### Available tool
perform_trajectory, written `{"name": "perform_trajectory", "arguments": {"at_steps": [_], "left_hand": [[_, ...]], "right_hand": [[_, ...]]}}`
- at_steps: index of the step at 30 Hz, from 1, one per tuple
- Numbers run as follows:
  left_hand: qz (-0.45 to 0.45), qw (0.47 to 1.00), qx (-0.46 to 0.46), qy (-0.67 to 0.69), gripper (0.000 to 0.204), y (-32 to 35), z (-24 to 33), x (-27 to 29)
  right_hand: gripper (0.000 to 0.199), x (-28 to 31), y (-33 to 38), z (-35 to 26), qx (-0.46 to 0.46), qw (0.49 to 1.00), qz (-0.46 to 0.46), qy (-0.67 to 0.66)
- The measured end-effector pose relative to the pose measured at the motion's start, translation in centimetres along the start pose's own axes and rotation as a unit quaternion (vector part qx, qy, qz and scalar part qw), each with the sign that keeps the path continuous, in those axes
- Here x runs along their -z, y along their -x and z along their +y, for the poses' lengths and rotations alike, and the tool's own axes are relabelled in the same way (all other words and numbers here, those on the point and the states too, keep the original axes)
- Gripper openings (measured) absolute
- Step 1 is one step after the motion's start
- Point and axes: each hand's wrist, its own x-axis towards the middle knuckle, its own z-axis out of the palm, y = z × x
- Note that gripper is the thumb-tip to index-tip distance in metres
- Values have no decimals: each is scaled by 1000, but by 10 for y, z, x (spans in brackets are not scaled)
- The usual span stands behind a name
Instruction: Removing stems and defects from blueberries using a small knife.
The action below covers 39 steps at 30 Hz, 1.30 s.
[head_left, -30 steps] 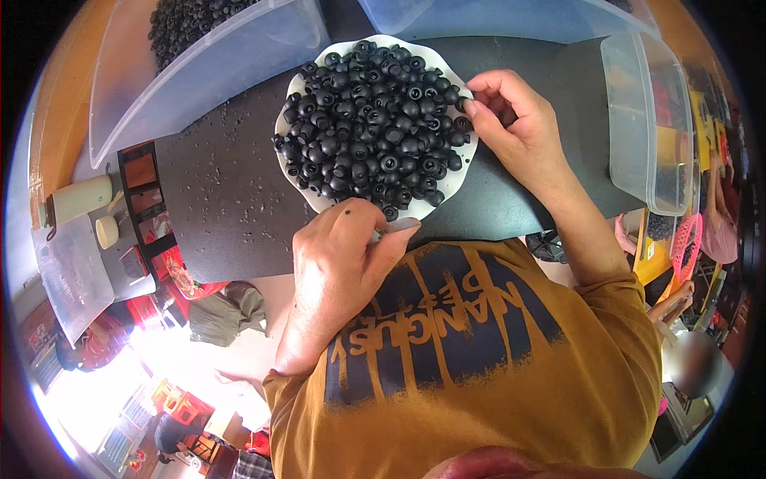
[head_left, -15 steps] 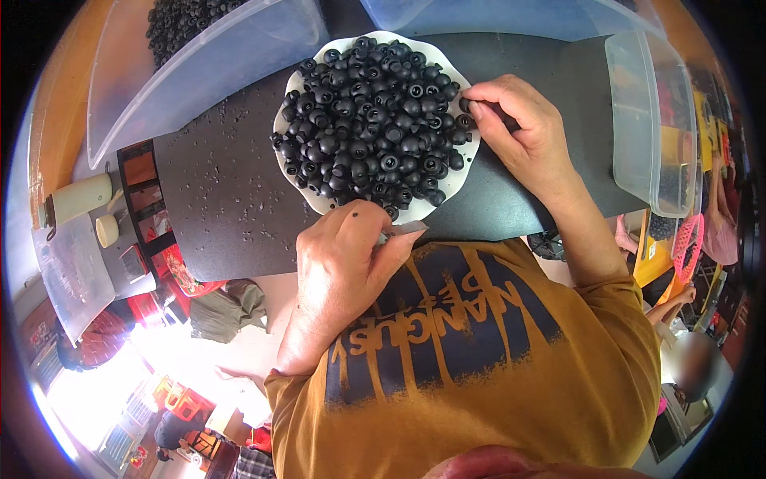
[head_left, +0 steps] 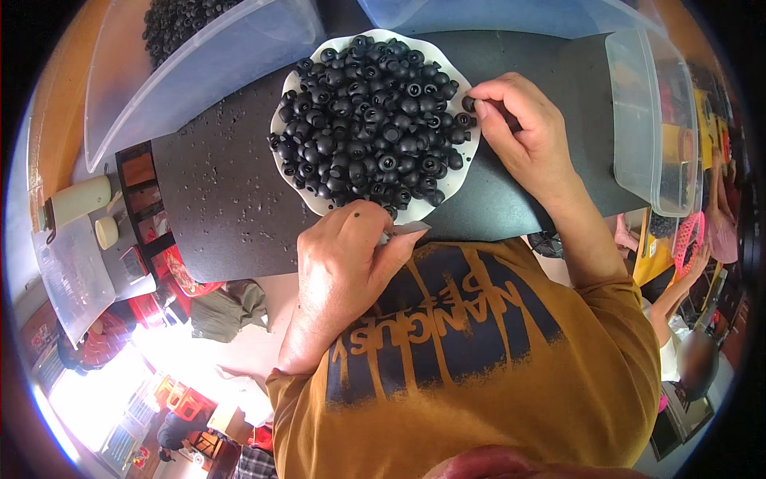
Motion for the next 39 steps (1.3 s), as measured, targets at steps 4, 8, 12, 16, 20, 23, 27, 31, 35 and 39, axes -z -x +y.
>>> {"name": "perform_trajectory", "arguments": {"at_steps": [4,8,12,16,20,23,27,31,35,39], "left_hand": [[-4,1000,0,0,26,-1,0,0],[-5,1000,-1,2,27,-1,-3,-1],[-11,1000,-3,7,28,-2,-2,-1],[-13,1000,-3,11,28,-3,-1,-2],[-17,1000,-5,7,28,-3,-1,-2],[-17,1000,-6,9,27,-3,-1,-2],[-14,1000,-10,3,28,-4,0,-3],[-15,1000,-18,7,28,-4,-3,-4],[-15,1000,-22,3,28,-3,-2,-4],[-20,1000,-20,7,28,-4,-2,-4]], "right_hand": [[10,-2,0,0,45,998,15,38],[11,-2,0,-1,46,998,17,42],[13,0,1,-2,14,1000,-3,17],[12,1,1,-2,4,1000,-9,8],[12,2,1,0,11,1000,1,18],[12,3,0,1,3,1000,-4,22],[14,-1,0,7,46,998,10,31],[16,-2,1,5,47,998,14,28],[14,-1,0,4,50,998,16,20],[12,-1,1,4,51,999,12,15]]}}
